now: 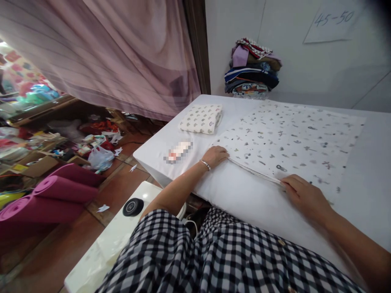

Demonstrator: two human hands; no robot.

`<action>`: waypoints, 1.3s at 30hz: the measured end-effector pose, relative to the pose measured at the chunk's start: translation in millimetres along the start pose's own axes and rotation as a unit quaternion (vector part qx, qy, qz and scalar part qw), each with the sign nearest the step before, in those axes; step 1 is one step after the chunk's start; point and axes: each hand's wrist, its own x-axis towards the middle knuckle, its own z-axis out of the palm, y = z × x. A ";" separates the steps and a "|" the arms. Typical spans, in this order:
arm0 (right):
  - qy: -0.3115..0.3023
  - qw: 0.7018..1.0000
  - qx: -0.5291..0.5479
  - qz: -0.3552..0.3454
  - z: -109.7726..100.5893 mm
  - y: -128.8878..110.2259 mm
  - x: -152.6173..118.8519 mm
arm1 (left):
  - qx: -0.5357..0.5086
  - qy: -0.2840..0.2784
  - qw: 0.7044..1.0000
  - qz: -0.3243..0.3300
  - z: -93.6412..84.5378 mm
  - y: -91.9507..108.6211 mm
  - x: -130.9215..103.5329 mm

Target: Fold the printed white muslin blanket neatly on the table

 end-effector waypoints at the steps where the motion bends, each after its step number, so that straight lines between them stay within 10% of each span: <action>1: -0.001 1.000 0.005 0.002 -0.7 -1.0 0.4 | 0.000 0.001 1.000 -0.003 -0.3 0.4 0.4; 17: 0.089 0.995 -0.044 -0.028 -2.2 -2.8 -1.3 | 0.048 0.029 0.998 -0.020 -1.2 6.9 8.6; 39: 0.022 0.995 -0.075 -0.054 6.6 1.1 3.4 | 0.053 -0.005 0.998 0.044 -1.6 16.4 14.7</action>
